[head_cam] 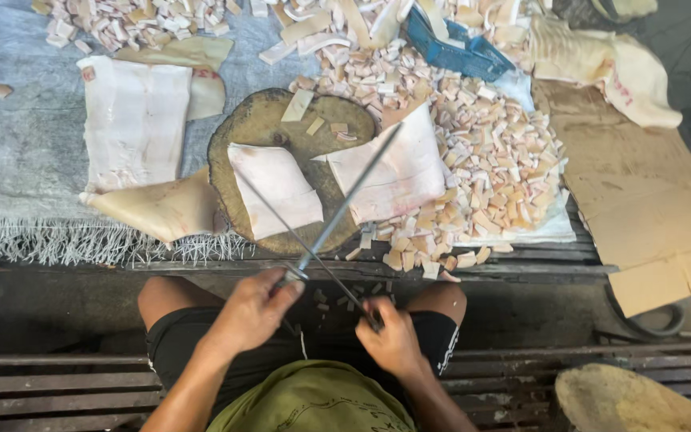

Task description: The person cuts large slabs of pork fat into strips and then into small cubes on a round wooden cutting board using a large knife. The person periodically sharpens the knife with a honing steel. The cut pieces accumulate on a nearby surface.

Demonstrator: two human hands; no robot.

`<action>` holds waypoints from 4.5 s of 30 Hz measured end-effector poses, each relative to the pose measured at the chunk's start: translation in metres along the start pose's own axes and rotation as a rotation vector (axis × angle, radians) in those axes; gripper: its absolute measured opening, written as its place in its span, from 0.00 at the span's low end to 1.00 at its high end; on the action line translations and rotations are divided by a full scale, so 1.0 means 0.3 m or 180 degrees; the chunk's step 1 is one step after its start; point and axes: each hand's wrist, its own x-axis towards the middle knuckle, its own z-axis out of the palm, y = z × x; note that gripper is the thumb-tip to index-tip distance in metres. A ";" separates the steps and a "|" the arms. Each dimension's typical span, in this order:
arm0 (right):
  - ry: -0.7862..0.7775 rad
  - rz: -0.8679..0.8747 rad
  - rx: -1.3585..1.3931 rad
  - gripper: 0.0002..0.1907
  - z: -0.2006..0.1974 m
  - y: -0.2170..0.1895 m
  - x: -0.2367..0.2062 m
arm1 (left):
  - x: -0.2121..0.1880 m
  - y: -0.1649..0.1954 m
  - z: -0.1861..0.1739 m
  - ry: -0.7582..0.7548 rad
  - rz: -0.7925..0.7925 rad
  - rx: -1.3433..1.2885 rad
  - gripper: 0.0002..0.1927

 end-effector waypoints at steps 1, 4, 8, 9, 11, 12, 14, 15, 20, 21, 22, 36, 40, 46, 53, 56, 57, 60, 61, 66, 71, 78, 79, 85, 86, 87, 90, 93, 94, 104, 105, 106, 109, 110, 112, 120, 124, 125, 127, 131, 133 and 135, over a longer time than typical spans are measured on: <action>0.0030 -0.0092 -0.0216 0.17 -0.023 -0.012 0.051 | -0.004 -0.003 0.033 -0.0103 0.0109 -0.0123 0.13; 0.0507 -0.0132 -0.1327 0.28 -0.153 -0.044 0.199 | -0.047 -0.002 0.051 -0.0303 0.0363 -0.0239 0.12; 0.1737 -0.0839 -0.1069 0.20 -0.363 0.003 0.195 | -0.131 -0.006 -0.085 -0.0406 0.0735 0.0108 0.10; 0.1966 -0.0690 -0.0921 0.15 -0.407 0.020 0.167 | -0.129 -0.002 -0.095 -0.0462 0.0716 0.0182 0.10; 0.1863 -0.0002 0.0317 0.13 -0.486 0.039 0.136 | -0.115 0.012 -0.095 -0.0624 0.0635 0.0329 0.09; 0.1829 0.0344 0.0946 0.12 -0.526 0.036 0.137 | -0.100 0.025 -0.072 -0.0679 0.0811 0.0309 0.10; 0.1737 -0.0372 0.2243 0.11 -0.562 0.003 0.169 | -0.039 0.065 0.000 -0.0740 0.1285 0.0300 0.11; 0.1643 -0.0701 0.2861 0.10 -0.547 -0.024 0.176 | -0.027 0.084 0.032 -0.0821 0.1476 0.0309 0.11; 0.0884 0.0228 0.2639 0.13 -0.140 -0.124 0.014 | 0.028 0.149 0.057 -0.0375 0.2135 0.0245 0.14; 0.0222 0.0628 0.2206 0.11 -0.068 -0.115 -0.058 | 0.043 0.148 0.030 -0.0296 0.1999 0.0294 0.13; 0.0246 0.0537 0.1957 0.11 -0.029 -0.096 -0.122 | 0.046 0.143 0.004 -0.0208 0.1808 0.0306 0.13; -0.0116 -0.0191 0.0971 0.10 -0.035 -0.007 -0.063 | -0.027 0.030 -0.029 0.0155 0.0736 0.0643 0.13; 0.0083 -0.0432 -0.0050 0.19 0.039 -0.031 -0.067 | -0.065 -0.057 -0.028 0.0251 0.0692 0.0000 0.13; 0.0892 -0.1582 -0.1317 0.30 -0.194 -0.024 0.224 | -0.143 -0.087 -0.040 -0.0156 0.0573 0.0050 0.12; 0.1925 0.0006 0.0956 0.11 -0.436 0.085 0.242 | -0.097 -0.024 -0.066 -0.0413 0.1316 0.0358 0.10; 0.1488 -0.0836 0.2870 0.11 -0.480 -0.060 0.324 | -0.026 0.032 0.005 -0.0679 0.1793 0.0245 0.11; 0.1506 -0.0609 0.2819 0.10 -0.446 -0.110 0.319 | -0.006 0.047 0.012 -0.0709 0.1923 0.0263 0.12; 0.0910 0.0118 0.2545 0.12 -0.160 -0.179 0.204 | 0.038 0.069 -0.021 -0.0617 0.1715 0.0512 0.13; 0.0480 0.0099 0.2949 0.15 -0.040 -0.171 0.119 | 0.040 0.066 -0.050 -0.0426 0.1625 0.0571 0.13; 0.0550 -0.0692 0.1142 0.08 0.001 -0.010 -0.015 | 0.043 0.049 -0.135 -0.0367 0.0693 0.0216 0.12; 0.1036 -0.1282 0.3300 0.09 -0.357 -0.086 0.361 | -0.001 0.059 -0.069 -0.0430 0.1433 0.0284 0.14; -0.0378 -0.0104 0.0870 0.10 0.034 -0.015 0.010 | 0.007 -0.041 -0.115 0.0604 0.0756 0.0699 0.15; -0.0298 0.0070 0.0500 0.12 0.074 0.015 -0.003 | 0.011 -0.060 -0.106 0.0647 0.0665 0.0562 0.16; 0.0452 -0.1643 -0.0957 0.28 -0.020 -0.033 0.266 | -0.034 -0.106 -0.015 0.0158 0.1068 -0.0186 0.13; 0.0651 -0.1767 -0.1065 0.30 -0.081 -0.043 0.319 | -0.052 -0.106 -0.027 0.0144 0.1344 -0.0375 0.12; 0.0847 -0.1875 -0.1171 0.31 -0.152 -0.043 0.354 | -0.073 -0.105 -0.047 0.0114 0.1609 -0.0565 0.12; 0.1483 -0.0603 -0.1090 0.22 -0.338 0.002 0.367 | -0.135 -0.109 -0.159 -0.0116 -0.0048 0.0164 0.14; 0.2004 -0.0964 -0.0519 0.14 -0.452 0.036 0.369 | -0.113 -0.083 -0.151 0.0000 0.0667 0.0222 0.11; 0.1768 -0.0568 0.0712 0.12 -0.473 0.029 0.374 | -0.104 -0.068 -0.131 -0.0147 0.0828 0.0226 0.10; -0.0186 0.0278 0.1962 0.14 0.005 -0.094 0.079 | 0.068 0.086 -0.106 -0.0128 0.1177 0.0662 0.11; -0.0225 0.0380 0.1721 0.14 0.039 -0.049 0.014 | 0.080 0.084 -0.120 0.0056 0.0990 0.0789 0.10; -0.0293 0.0505 0.1486 0.13 0.054 -0.011 -0.029 | 0.079 0.077 -0.129 0.0061 0.0981 0.0685 0.11; 0.0386 0.0373 0.1909 0.15 -0.111 0.072 0.054 | 0.044 0.051 -0.115 -0.0110 0.1107 0.0438 0.11; 0.0534 0.0734 0.2485 0.16 -0.204 0.076 0.127 | 0.040 0.048 -0.090 -0.0135 0.1434 0.0309 0.11; 0.0847 -0.0494 0.3150 0.12 -0.334 0.049 0.290 | 0.028 0.047 -0.042 -0.0341 0.1628 0.0215 0.13; -0.0033 -0.0247 0.0714 0.12 0.049 0.019 0.036 | 0.081 -0.009 -0.086 0.0191 0.0570 0.0507 0.12; 0.0091 -0.0718 -0.0321 0.18 0.084 0.005 0.067 | 0.058 -0.054 -0.047 0.0046 0.0263 0.0110 0.12; -0.0057 -0.0679 -0.0589 0.22 0.057 -0.013 0.134 | 0.049 -0.055 -0.017 -0.0189 0.0115 -0.0254 0.11; 0.0124 -0.1124 -0.1180 0.29 -0.027 -0.035 0.252 | 0.011 -0.059 0.005 -0.0508 0.0070 -0.0445 0.11; 0.0904 -0.0876 -0.1943 0.32 -0.283 0.074 0.297 | -0.109 -0.094 -0.138 -0.0612 0.0270 0.0119 0.11; 0.1679 -0.0304 -0.1599 0.21 -0.373 0.167 0.261 | -0.113 -0.108 -0.182 -0.0605 0.0346 0.0208 0.11; 0.1938 -0.0318 -0.0663 0.17 -0.429 0.226 0.240 | -0.111 -0.108 -0.186 -0.0685 0.0402 0.0177 0.10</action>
